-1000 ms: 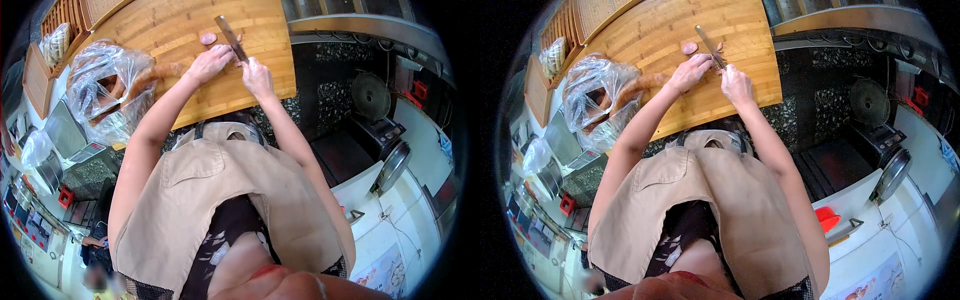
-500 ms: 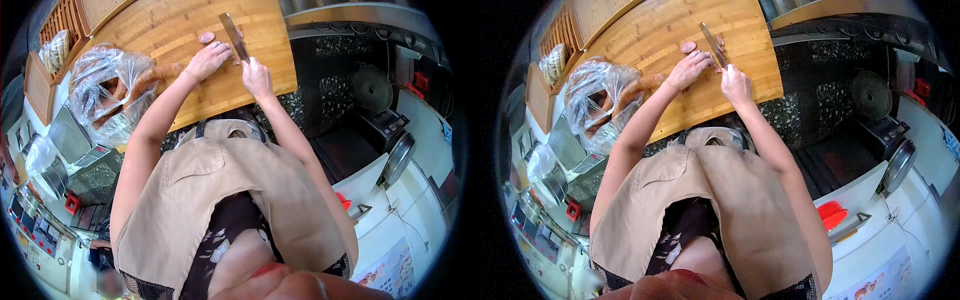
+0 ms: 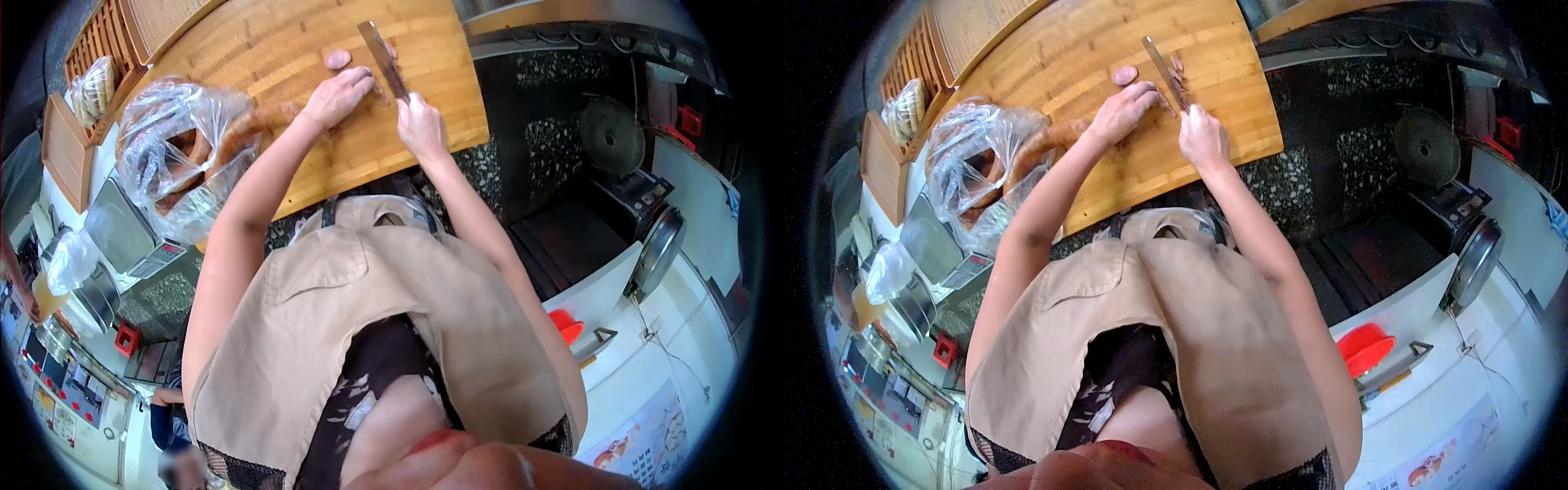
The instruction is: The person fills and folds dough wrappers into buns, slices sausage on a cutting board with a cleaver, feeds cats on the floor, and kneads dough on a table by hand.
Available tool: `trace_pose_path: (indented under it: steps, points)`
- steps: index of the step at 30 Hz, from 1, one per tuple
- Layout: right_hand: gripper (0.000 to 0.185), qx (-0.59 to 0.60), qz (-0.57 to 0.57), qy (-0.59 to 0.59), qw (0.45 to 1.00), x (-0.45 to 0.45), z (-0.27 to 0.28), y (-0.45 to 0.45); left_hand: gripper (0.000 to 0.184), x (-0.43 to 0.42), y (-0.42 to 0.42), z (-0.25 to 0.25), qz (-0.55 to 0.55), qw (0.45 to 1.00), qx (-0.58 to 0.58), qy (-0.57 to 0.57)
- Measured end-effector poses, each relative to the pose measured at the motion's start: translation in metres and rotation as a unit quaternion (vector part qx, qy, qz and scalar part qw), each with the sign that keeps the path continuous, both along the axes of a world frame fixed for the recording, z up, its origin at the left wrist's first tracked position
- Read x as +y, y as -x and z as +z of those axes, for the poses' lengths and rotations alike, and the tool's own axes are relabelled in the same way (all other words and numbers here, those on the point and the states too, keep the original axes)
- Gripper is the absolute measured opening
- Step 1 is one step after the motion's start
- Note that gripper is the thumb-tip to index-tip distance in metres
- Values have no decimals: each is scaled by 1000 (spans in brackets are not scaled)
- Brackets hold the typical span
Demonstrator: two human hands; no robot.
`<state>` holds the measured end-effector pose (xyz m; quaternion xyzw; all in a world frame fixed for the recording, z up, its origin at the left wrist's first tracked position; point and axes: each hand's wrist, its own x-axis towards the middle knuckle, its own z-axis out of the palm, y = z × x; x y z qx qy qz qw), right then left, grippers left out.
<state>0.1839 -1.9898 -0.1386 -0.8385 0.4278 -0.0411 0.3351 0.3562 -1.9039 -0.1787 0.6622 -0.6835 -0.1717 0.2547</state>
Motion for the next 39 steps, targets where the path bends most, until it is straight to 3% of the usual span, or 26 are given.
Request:
trace_pose_path:
  steps: [3,5,8,11,16,19,23,27,34,36,39]
  points:
    - [22,16,11,1,1000,10,33,15,24,-1,-3,5,4,998,-5,-58]
    - [23,98,31,-39,994,10,48,16,24,-4,-5,7,7,996,-14,-84]
    - [23,122,25,-56,991,9,30,10,24,-3,-10,1,-15,998,-24,-59]
    - [23,76,17,-40,996,6,1,-3,22,-3,-9,-8,-28,999,-28,34]
    - [22,-12,-20,-14,1000,10,11,6,23,-5,-15,-1,-39,997,-61,23]
    - [22,65,14,-56,996,14,36,13,24,-2,-14,-9,-44,997,-54,10]
    - [24,97,-12,-75,992,20,21,4,25,-2,-16,-9,-46,997,-63,21]
    - [23,11,-13,-43,999,12,2,-7,24,0,-16,-6,-62,995,-72,32]
    - [23,49,-32,-72,996,24,32,8,22,-6,-19,0,-69,995,-70,30]
    - [23,61,-37,-75,995,24,21,2,25,-6,-22,-1,-97,991,-82,-33]
    - [22,34,-54,-74,995,20,-4,-8,25,0,-18,-2,-90,992,-77,-31]
